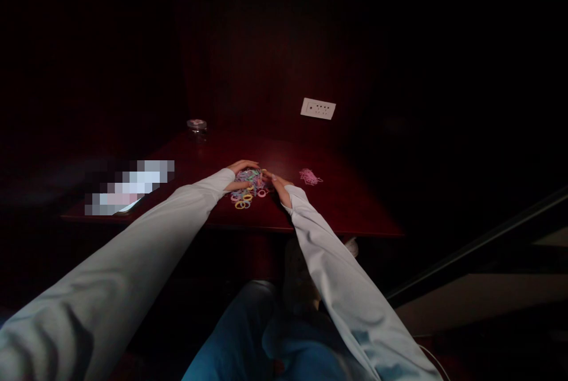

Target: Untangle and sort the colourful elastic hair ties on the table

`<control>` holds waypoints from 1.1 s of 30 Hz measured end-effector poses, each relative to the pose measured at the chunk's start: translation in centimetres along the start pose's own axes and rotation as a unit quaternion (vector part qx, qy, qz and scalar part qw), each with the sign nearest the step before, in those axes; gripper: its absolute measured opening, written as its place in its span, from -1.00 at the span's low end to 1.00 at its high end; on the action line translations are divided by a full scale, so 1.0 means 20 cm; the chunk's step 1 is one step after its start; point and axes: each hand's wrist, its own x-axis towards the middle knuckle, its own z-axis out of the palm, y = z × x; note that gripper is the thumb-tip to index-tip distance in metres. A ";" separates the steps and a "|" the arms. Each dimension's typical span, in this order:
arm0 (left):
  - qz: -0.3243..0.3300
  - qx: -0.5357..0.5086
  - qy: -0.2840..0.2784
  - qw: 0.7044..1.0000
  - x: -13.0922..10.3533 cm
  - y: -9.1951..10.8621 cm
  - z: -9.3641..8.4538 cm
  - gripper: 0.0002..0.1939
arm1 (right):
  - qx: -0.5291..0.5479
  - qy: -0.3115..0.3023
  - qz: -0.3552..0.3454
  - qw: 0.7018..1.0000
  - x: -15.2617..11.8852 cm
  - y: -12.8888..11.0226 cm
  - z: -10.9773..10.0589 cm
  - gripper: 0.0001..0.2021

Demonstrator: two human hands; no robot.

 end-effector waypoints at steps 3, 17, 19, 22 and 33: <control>-0.018 -0.012 0.024 0.999 0.01 -0.01 0.00 -0.55 | -0.018 0.012 -0.015 1.000 -0.01 -0.03 -0.02 -0.48; -0.048 -0.046 0.071 0.995 0.02 0.02 -0.02 -0.66 | -0.207 -0.038 -0.136 0.968 -0.06 -0.15 -0.02 -0.66; -0.033 -0.008 0.074 0.997 0.02 0.02 -0.03 -0.70 | -0.202 -0.013 -0.110 0.973 -0.07 -0.16 -0.03 -0.62; -0.017 0.036 0.081 0.996 0.03 0.02 -0.05 -0.75 | -0.191 0.012 -0.091 0.977 -0.07 -0.17 -0.05 -0.54; -0.026 -0.028 0.066 0.997 0.03 0.07 -0.02 -0.59 | -0.197 -0.015 -0.104 0.975 -0.06 -0.14 -0.02 -0.56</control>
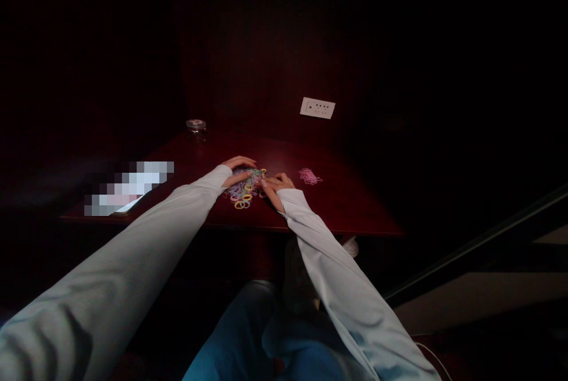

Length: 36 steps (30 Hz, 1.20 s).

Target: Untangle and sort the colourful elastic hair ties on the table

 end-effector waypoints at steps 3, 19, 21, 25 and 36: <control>-0.026 -0.010 0.028 0.999 0.01 0.00 -0.01 -0.54 | 0.002 0.018 0.009 1.000 0.00 0.01 0.00 -0.52; -0.108 0.180 0.121 0.970 0.02 -0.01 -0.08 -0.68 | -0.044 -0.022 -0.063 0.997 -0.01 -0.07 -0.01 -0.63; -0.129 0.203 0.115 0.964 0.02 -0.04 -0.08 -0.78 | -0.037 -0.021 -0.063 0.997 -0.01 -0.07 -0.02 -0.65; -0.155 0.212 0.107 0.959 0.00 -0.08 -0.07 -0.80 | -0.018 -0.015 -0.067 0.998 -0.01 -0.06 -0.03 -0.65; -0.168 0.172 0.052 0.969 -0.01 -0.14 -0.01 -0.51 | -0.013 -0.011 -0.057 0.998 -0.02 -0.05 -0.04 -0.61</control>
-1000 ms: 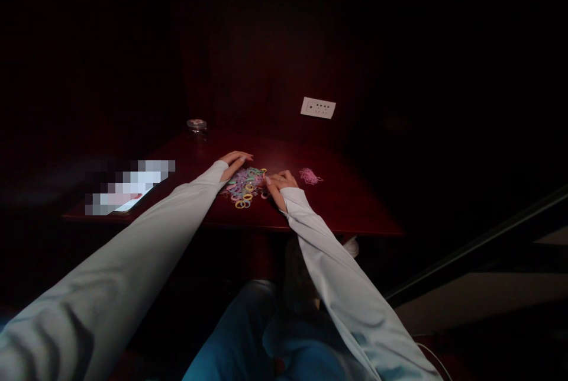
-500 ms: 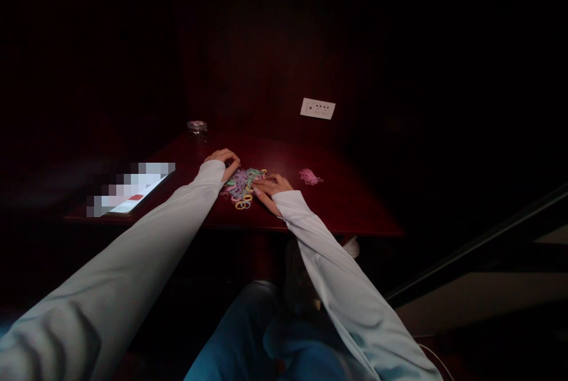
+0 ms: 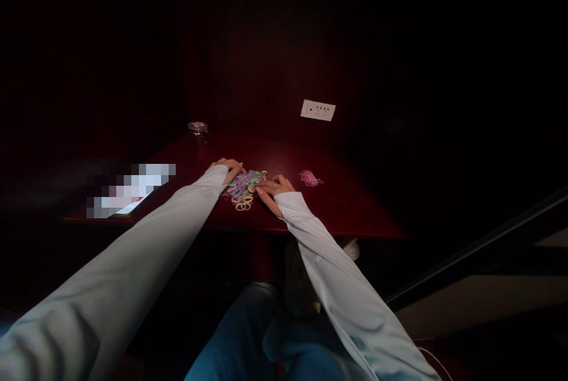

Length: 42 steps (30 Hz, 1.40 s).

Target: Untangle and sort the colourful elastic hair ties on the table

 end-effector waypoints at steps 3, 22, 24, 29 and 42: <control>0.014 -0.009 0.000 1.000 0.01 0.00 0.01 -0.43 | -0.006 0.002 0.008 1.000 0.00 0.00 0.01 -0.64; 0.171 0.002 -0.087 0.981 -0.07 0.18 -0.12 -0.83 | -0.020 0.019 0.022 0.999 0.01 0.03 0.03 -0.59; 0.169 0.006 -0.090 0.981 -0.07 0.18 -0.12 -0.83 | -0.018 0.020 0.025 0.999 0.02 0.03 0.04 -0.56; 0.172 0.014 -0.096 0.980 -0.07 0.16 -0.11 -0.80 | -0.013 0.020 0.025 0.999 0.00 0.02 0.02 -0.54; 0.189 0.021 -0.122 0.974 -0.05 0.11 -0.09 -0.82 | -0.015 0.006 0.027 1.000 0.00 0.01 0.00 -0.55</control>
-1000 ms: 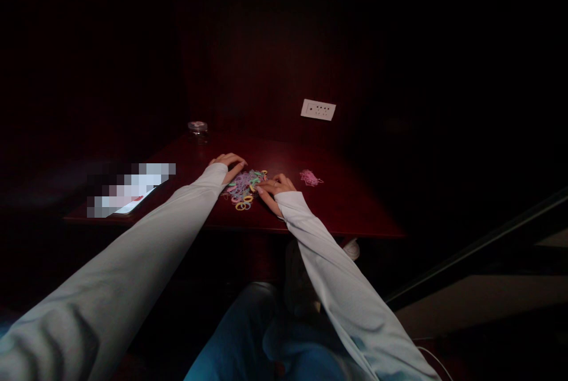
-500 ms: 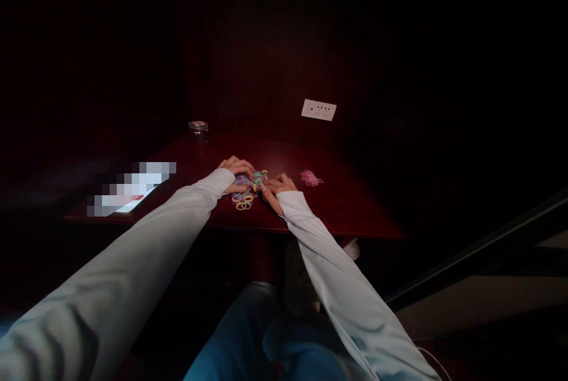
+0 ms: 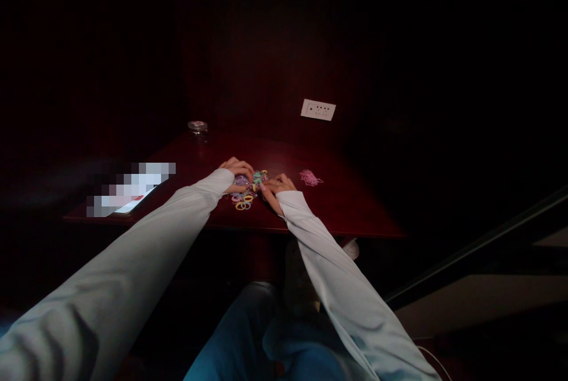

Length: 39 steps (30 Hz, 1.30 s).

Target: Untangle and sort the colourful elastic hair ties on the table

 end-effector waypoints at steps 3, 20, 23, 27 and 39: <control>0.023 -0.010 0.019 1.000 0.01 -0.02 0.01 -0.84 | 0.002 -0.001 0.001 1.000 0.00 0.00 0.00 -0.55; 0.047 -0.009 0.032 0.998 0.01 0.02 -0.02 -0.85 | -0.010 -0.002 0.015 1.000 0.00 -0.02 -0.02 -0.55; 0.034 0.007 0.020 0.999 0.00 0.03 -0.02 -0.84 | -0.009 -0.006 0.016 1.000 0.00 -0.01 -0.02 -0.52; 0.020 0.014 0.008 1.000 -0.01 0.02 -0.01 -0.82 | -0.010 -0.009 0.015 1.000 0.00 -0.01 -0.02 -0.49; 0.018 -0.003 0.013 1.000 0.00 0.00 0.01 -0.81 | -0.012 -0.001 0.012 1.000 -0.01 0.02 0.00 -0.50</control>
